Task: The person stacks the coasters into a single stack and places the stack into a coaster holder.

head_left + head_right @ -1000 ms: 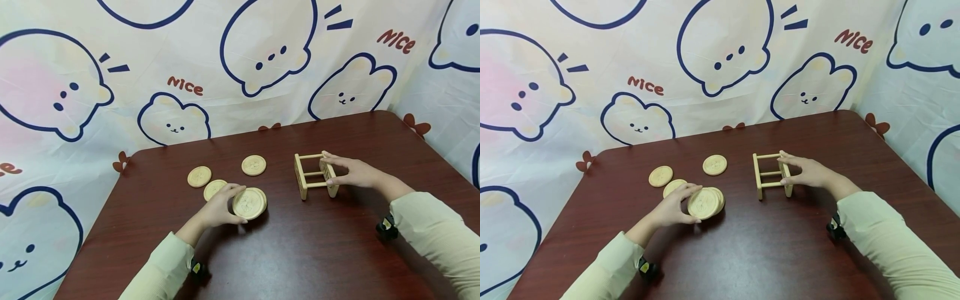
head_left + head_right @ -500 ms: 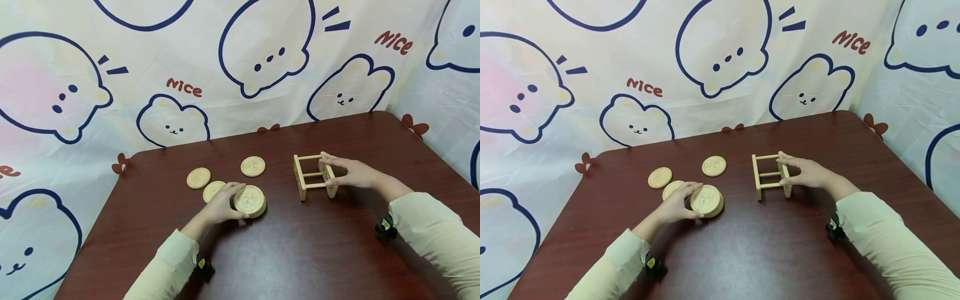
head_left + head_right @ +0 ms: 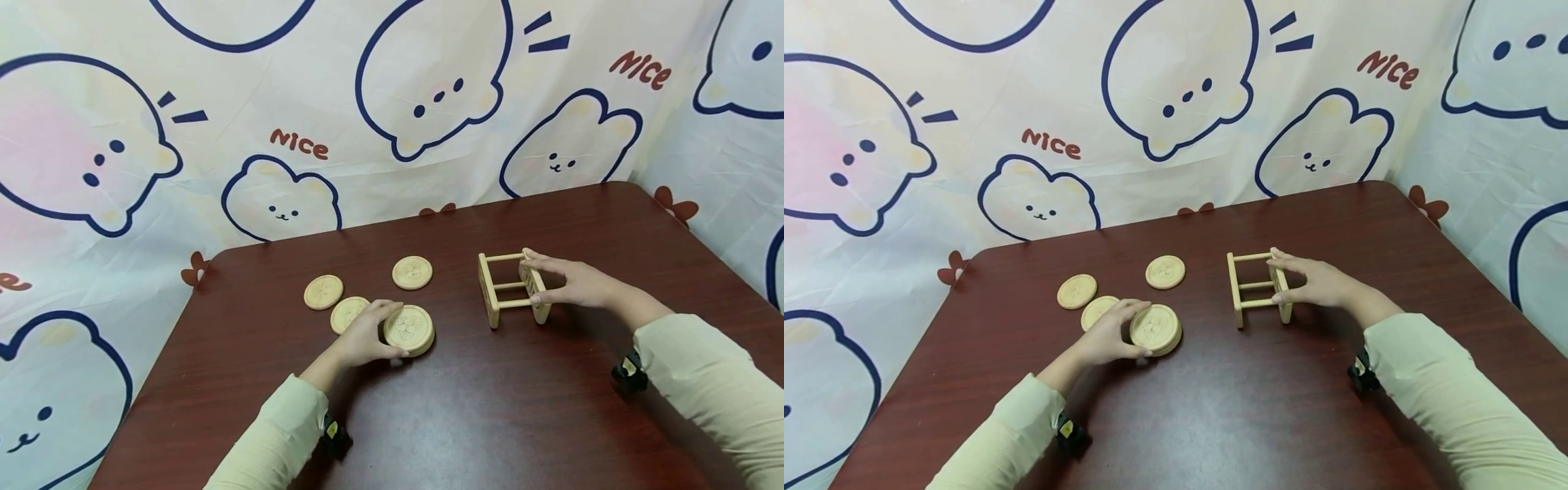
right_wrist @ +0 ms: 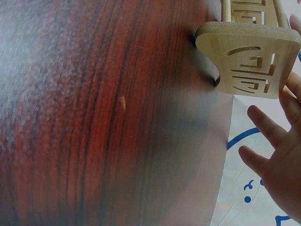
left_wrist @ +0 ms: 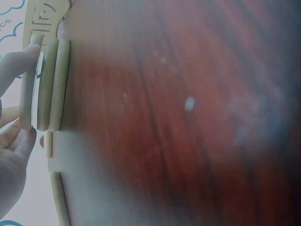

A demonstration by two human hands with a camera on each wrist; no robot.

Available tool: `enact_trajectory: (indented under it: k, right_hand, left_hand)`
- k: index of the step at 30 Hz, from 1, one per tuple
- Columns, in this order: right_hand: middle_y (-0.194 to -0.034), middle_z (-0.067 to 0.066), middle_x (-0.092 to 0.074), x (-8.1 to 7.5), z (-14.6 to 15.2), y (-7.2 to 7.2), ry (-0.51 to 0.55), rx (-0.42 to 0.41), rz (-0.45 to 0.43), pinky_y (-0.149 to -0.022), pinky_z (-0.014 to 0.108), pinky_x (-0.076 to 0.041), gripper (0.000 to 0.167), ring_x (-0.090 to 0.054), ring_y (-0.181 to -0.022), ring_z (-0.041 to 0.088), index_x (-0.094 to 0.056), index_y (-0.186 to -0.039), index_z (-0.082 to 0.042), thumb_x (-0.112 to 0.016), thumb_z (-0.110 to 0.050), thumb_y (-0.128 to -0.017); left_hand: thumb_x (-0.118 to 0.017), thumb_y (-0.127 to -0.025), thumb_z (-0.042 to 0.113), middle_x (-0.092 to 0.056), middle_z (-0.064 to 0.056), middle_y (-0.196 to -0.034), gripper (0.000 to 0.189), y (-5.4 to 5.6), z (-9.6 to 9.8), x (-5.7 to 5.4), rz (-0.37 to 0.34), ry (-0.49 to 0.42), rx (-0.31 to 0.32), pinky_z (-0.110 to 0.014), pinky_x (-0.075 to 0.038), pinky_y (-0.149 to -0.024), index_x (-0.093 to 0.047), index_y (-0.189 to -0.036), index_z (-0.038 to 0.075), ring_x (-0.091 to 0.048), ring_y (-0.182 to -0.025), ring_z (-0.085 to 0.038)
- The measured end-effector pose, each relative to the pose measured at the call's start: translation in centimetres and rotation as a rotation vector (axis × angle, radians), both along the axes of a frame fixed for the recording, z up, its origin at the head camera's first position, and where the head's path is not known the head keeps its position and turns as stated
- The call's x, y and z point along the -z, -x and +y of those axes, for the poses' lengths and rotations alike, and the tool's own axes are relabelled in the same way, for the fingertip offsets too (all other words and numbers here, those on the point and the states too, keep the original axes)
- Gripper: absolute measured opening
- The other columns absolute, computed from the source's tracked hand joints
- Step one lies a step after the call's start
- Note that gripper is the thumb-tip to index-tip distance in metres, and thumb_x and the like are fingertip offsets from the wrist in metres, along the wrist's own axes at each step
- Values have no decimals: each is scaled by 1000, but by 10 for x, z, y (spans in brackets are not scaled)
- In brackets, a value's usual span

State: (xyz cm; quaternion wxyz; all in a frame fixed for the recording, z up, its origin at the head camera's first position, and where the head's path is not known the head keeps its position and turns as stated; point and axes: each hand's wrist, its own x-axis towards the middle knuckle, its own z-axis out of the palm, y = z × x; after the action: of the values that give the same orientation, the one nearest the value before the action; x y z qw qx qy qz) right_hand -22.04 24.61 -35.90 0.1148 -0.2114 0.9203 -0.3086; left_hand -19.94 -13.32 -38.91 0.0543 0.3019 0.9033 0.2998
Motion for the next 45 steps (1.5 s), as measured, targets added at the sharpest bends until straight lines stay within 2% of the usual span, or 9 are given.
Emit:
enact_trajectory:
  k: [15,32,36,45]
  right_hand:
    - [-142,6,-15,2,0,0,2,3,-9,-92,58,-16,73,-16,-125,34,-34,-133,-9,-62,-42,-75]
    - [-142,7,-14,-4,-1,-2,-5,-7,-8,-92,58,-15,71,-15,-125,34,-34,-133,-9,-62,-41,-76]
    - [-142,7,-14,-3,-2,-2,-9,-4,-6,-92,57,-15,72,-15,-125,34,-34,-133,-8,-62,-41,-75]
    - [-142,7,-14,-1,0,0,-8,-3,-2,-92,57,-16,74,-15,-126,34,-34,-133,-9,-62,-44,-74]
  left_hand:
    - [-76,-63,29,-42,-7,-120,79,0,-2,6,-2,1,16,-34,-33,-90,-40,-128,2,-40,-109,-18]
    - [-76,-63,30,-41,-9,-121,79,3,-2,3,7,6,49,-36,-33,-91,-40,-127,0,-39,-111,-20]
    - [-76,-64,32,-41,-10,-121,79,3,-2,3,10,-2,47,-37,-33,-91,-41,-127,0,-39,-111,-21]
    - [-72,-67,35,-39,-9,-121,76,6,-2,-2,-38,-34,7,-38,-33,-90,-40,-128,2,-40,-109,-21]
